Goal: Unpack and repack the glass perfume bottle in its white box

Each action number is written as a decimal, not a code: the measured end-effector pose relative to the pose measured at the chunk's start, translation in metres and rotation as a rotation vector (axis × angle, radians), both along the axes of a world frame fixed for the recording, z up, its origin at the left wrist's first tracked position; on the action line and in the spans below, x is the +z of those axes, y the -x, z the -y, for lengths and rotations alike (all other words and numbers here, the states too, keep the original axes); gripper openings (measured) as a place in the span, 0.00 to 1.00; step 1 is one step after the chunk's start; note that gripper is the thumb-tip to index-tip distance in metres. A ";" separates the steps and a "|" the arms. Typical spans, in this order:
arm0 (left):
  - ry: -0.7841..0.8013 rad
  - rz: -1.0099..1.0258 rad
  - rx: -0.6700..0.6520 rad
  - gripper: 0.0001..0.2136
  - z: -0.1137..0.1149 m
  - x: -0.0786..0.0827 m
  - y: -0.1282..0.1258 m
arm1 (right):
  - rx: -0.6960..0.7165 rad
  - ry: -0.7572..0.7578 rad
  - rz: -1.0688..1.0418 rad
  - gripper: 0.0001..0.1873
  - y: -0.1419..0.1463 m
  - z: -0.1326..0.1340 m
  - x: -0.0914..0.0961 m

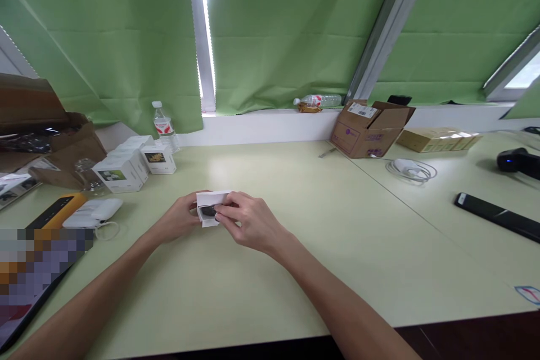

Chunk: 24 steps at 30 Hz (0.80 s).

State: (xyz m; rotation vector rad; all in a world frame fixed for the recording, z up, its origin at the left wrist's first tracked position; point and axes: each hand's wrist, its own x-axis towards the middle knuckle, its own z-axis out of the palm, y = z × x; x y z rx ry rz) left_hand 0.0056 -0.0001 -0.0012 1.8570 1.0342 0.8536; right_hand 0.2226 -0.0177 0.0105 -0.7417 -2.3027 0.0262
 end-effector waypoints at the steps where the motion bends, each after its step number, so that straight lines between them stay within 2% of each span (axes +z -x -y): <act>1: -0.002 -0.002 0.002 0.20 0.000 0.000 0.000 | 0.000 0.002 -0.002 0.10 0.000 0.000 0.000; 13: 0.005 -0.005 0.010 0.20 0.000 0.000 0.001 | -0.005 0.007 -0.035 0.11 0.002 0.000 0.001; 24: 0.016 -0.006 0.021 0.17 -0.003 -0.002 0.001 | -0.047 -0.019 0.011 0.13 0.001 -0.003 -0.010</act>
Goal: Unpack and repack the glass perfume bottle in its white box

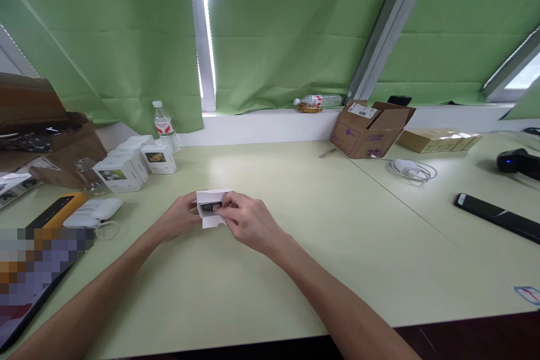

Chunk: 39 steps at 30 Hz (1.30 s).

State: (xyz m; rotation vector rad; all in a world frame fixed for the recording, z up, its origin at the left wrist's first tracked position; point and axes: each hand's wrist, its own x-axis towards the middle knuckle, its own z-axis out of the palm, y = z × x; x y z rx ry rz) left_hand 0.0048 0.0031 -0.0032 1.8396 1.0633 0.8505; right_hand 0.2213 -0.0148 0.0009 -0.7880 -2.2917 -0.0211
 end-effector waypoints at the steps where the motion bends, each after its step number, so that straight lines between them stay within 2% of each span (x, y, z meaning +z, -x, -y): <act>1: 0.001 -0.001 0.002 0.17 0.000 0.000 0.000 | 0.000 0.001 -0.001 0.14 0.000 0.000 0.000; 10: 0.001 0.005 0.006 0.19 0.000 0.000 0.001 | 0.004 0.012 -0.017 0.13 0.000 0.001 0.002; 18: -0.007 0.010 -0.030 0.21 0.003 0.008 0.000 | -0.040 0.000 -0.138 0.12 -0.001 0.001 0.009; 23: 0.007 0.000 -0.053 0.17 0.004 0.010 0.001 | -0.037 0.006 -0.222 0.12 -0.005 -0.001 0.013; 28: -0.002 -0.025 -0.044 0.13 0.005 0.013 0.000 | -0.052 0.017 -0.200 0.12 -0.006 -0.001 0.013; 32: -0.120 0.028 0.027 0.17 0.003 0.010 0.002 | -0.082 0.018 -0.171 0.13 -0.007 -0.002 0.013; 35: -0.282 0.080 0.184 0.22 0.000 0.003 0.005 | -0.107 0.037 -0.147 0.16 -0.008 -0.003 0.013; 37: -0.406 0.031 0.288 0.24 -0.001 -0.002 0.006 | -0.125 0.066 -0.132 0.16 -0.008 -0.003 0.012; 39: -0.530 -0.062 0.318 0.23 -0.002 -0.006 0.008 | -0.133 0.089 -0.123 0.17 -0.007 -0.004 0.011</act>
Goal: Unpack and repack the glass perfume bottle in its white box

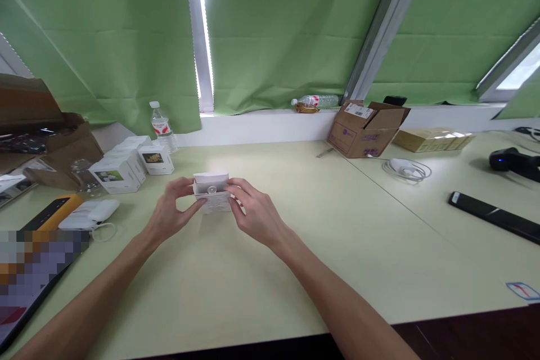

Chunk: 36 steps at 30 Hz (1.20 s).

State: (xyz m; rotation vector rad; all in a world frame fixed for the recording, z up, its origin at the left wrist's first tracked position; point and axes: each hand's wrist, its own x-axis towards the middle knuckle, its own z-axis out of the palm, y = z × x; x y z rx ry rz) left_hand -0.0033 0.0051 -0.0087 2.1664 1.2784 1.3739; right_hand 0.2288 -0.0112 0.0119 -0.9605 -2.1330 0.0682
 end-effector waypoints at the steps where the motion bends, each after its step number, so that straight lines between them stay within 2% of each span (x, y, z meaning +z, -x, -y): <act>1: -0.045 -0.053 0.001 0.21 0.000 -0.001 0.001 | 0.000 0.004 -0.001 0.16 0.000 0.000 0.000; 5: -0.155 -0.190 -0.029 0.16 -0.002 -0.003 0.003 | 0.006 0.001 -0.009 0.15 0.000 0.001 0.000; 13: -0.267 -0.168 -0.036 0.14 0.000 0.001 0.001 | -0.005 0.012 -0.008 0.13 0.000 0.001 0.001; 18: -0.265 -0.204 -0.016 0.11 0.000 0.002 0.001 | -0.009 0.029 -0.012 0.13 0.000 0.001 0.001; 20: -0.217 -0.151 -0.028 0.08 0.001 0.004 0.000 | -0.005 0.034 -0.012 0.13 0.000 0.001 0.002; 26: 0.062 0.097 -0.085 0.08 0.004 0.013 -0.003 | 0.037 0.053 -0.075 0.11 0.002 0.003 0.004; 31: 0.164 0.162 -0.127 0.08 0.009 0.018 -0.004 | 0.082 0.067 -0.168 0.09 0.004 0.004 0.004; 36: 0.224 0.270 -0.129 0.09 0.008 0.017 -0.007 | 0.043 0.067 -0.188 0.10 0.006 0.002 -0.001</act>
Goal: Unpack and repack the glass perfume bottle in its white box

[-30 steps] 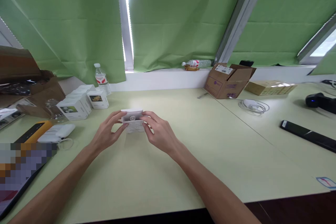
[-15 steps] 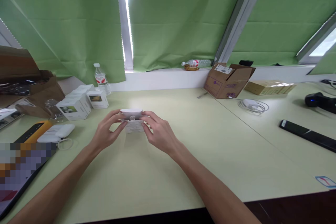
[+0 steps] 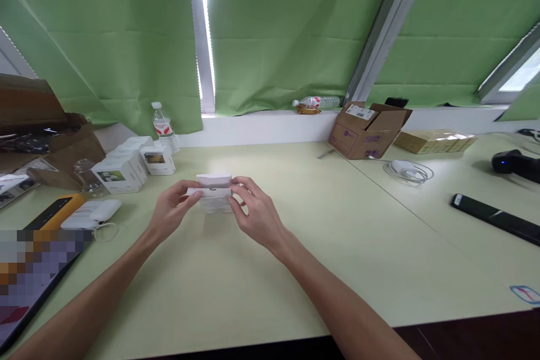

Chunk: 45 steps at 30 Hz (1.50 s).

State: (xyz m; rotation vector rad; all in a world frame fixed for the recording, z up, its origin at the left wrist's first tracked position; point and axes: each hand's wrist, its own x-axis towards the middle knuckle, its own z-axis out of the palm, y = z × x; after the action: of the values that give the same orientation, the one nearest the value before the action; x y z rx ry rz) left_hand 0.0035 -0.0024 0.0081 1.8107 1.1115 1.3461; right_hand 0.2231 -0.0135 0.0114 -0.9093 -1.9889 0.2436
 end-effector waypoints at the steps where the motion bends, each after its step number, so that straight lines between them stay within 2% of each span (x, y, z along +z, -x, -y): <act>1: 0.004 0.013 0.004 0.09 0.000 -0.001 -0.001 | -0.020 0.000 -0.008 0.10 0.001 0.000 -0.001; 5: 0.001 0.038 0.044 0.09 0.000 -0.004 -0.004 | -0.101 0.067 -0.078 0.07 0.005 0.001 -0.003; 9: -0.004 0.056 0.064 0.09 0.002 -0.003 -0.008 | -0.058 0.263 -0.231 0.05 0.011 0.004 -0.003; 12: 0.009 0.079 0.063 0.10 0.003 -0.002 -0.010 | -0.033 0.400 -0.337 0.08 0.015 0.005 -0.005; 15: 0.003 0.082 0.072 0.10 0.002 -0.003 -0.012 | -0.044 0.467 -0.402 0.12 0.015 0.004 -0.008; 21: 0.019 0.075 0.064 0.11 0.000 -0.006 -0.012 | -0.009 0.538 -0.495 0.24 0.013 -0.002 -0.010; 26: 0.043 0.068 0.038 0.11 0.002 -0.007 -0.014 | 0.088 0.592 -0.486 0.17 0.013 -0.007 -0.010; 34: 0.126 0.083 -0.048 0.12 0.002 -0.008 -0.019 | 0.048 0.590 -0.486 0.17 0.016 -0.005 -0.008; 45: 0.199 0.137 -0.056 0.12 -0.002 -0.012 -0.017 | 0.064 0.601 -0.478 0.16 0.018 -0.004 -0.007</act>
State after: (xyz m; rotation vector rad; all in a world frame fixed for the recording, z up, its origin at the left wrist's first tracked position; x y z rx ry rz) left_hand 0.0210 -0.0002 -0.0037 1.5717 1.0731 1.2591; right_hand 0.2051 -0.0099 0.0044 -1.0316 -1.5098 1.0358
